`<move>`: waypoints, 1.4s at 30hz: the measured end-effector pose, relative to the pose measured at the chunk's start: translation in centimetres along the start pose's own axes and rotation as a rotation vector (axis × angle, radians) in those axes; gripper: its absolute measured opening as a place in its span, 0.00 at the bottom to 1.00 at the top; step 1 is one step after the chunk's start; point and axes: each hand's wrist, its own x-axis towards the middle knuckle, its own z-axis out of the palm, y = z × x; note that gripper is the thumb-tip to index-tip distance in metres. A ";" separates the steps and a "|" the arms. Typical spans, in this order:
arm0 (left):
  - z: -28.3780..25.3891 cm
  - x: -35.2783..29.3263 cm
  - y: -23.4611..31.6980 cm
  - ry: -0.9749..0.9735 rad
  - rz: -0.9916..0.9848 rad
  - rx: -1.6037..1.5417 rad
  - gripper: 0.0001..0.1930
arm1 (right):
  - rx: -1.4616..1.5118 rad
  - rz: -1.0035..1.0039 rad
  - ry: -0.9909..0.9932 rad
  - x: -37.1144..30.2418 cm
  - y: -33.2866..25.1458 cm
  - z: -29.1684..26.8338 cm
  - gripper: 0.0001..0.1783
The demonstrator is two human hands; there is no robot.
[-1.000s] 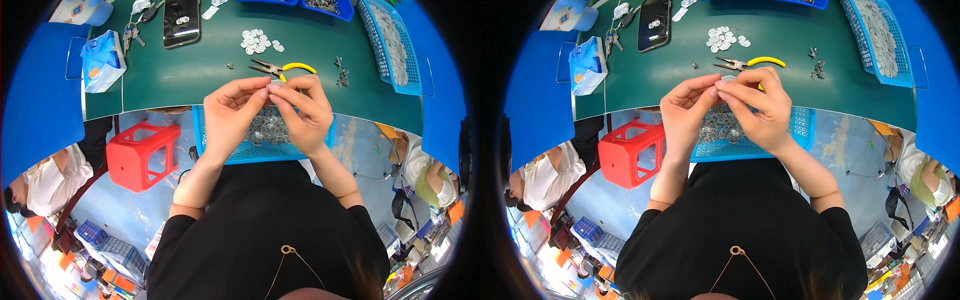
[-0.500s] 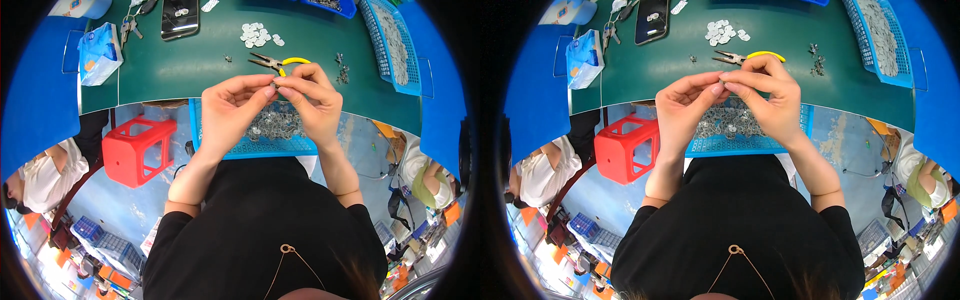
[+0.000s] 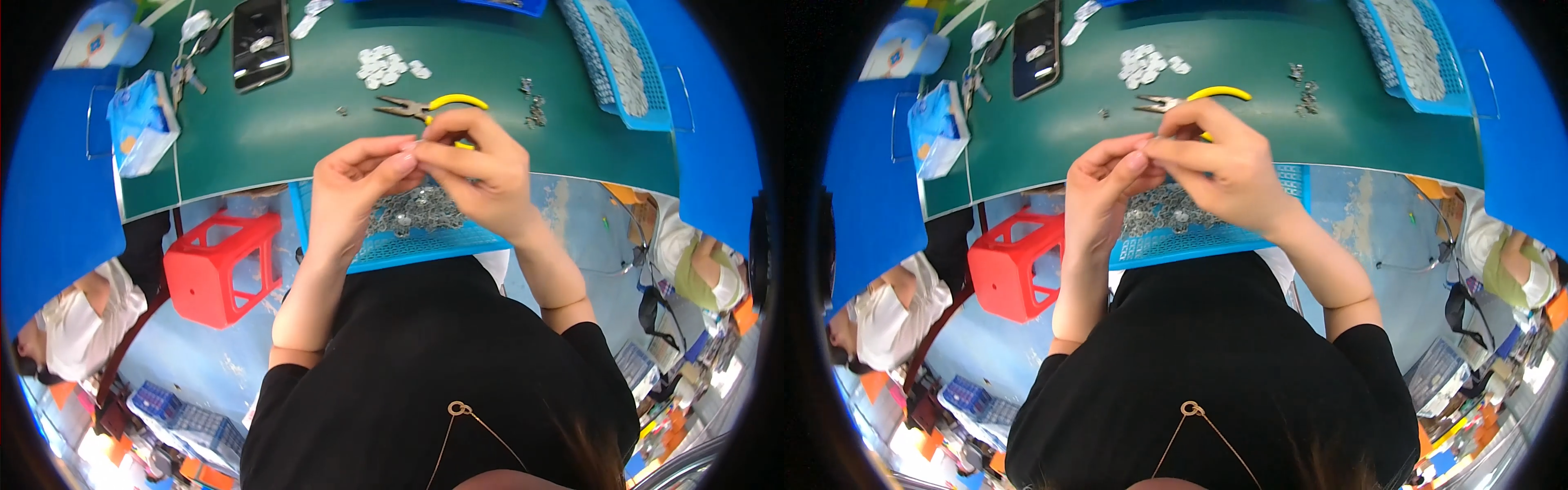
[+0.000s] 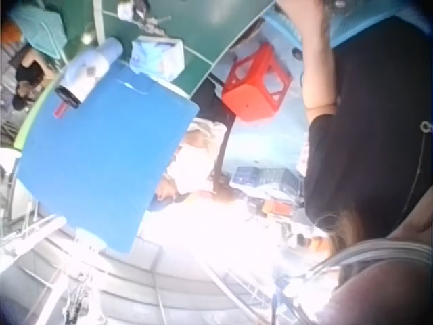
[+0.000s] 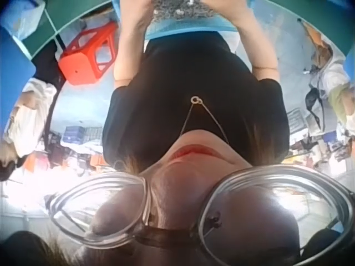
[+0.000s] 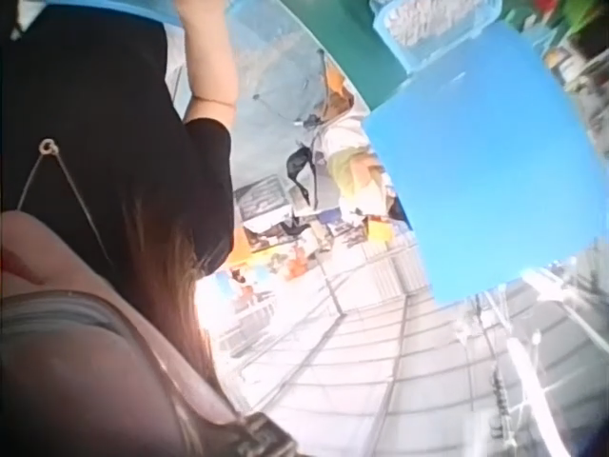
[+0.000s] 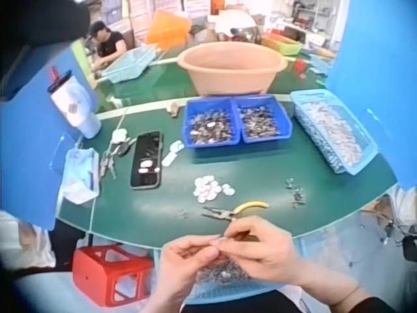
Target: Assembling small components at a factory workbench using pliers.
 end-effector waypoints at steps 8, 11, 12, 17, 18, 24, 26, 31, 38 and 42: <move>0.1 0.5 -1.8 -0.048 -0.006 -0.088 0.09 | 0.068 0.082 0.046 -1.5 -0.2 -1.1 0.13; 0.7 0.6 -1.8 0.007 -0.014 -0.064 0.10 | 0.055 0.081 0.043 -1.8 0.8 -2.7 0.11; 0.8 0.6 -1.6 0.013 0.007 -0.044 0.10 | 0.049 0.083 0.048 -1.7 1.6 -3.8 0.11; 0.7 0.4 -1.4 0.031 0.101 0.052 0.10 | -0.453 0.351 0.274 -2.7 5.5 -9.5 0.08; 0.7 0.4 -1.5 0.033 0.107 0.059 0.10 | -0.456 0.352 0.277 -3.0 5.7 -9.7 0.08; 1.3 0.7 -1.9 0.023 0.077 0.081 0.11 | -0.632 0.232 0.116 -4.5 5.9 -8.0 0.09; 1.4 0.8 -2.0 0.011 0.072 0.077 0.11 | -0.615 0.233 0.112 -4.9 6.2 -7.9 0.09; 1.3 0.7 -1.9 -0.004 0.076 0.096 0.11 | -0.599 0.194 0.145 -4.9 5.8 -8.0 0.10; 1.0 0.6 -1.9 0.002 0.078 0.100 0.11 | -0.554 0.289 0.222 -5.8 5.7 -7.3 0.10; 1.0 0.7 -2.0 -0.014 0.069 0.116 0.11 | -0.537 0.331 0.259 -5.8 5.7 -6.7 0.09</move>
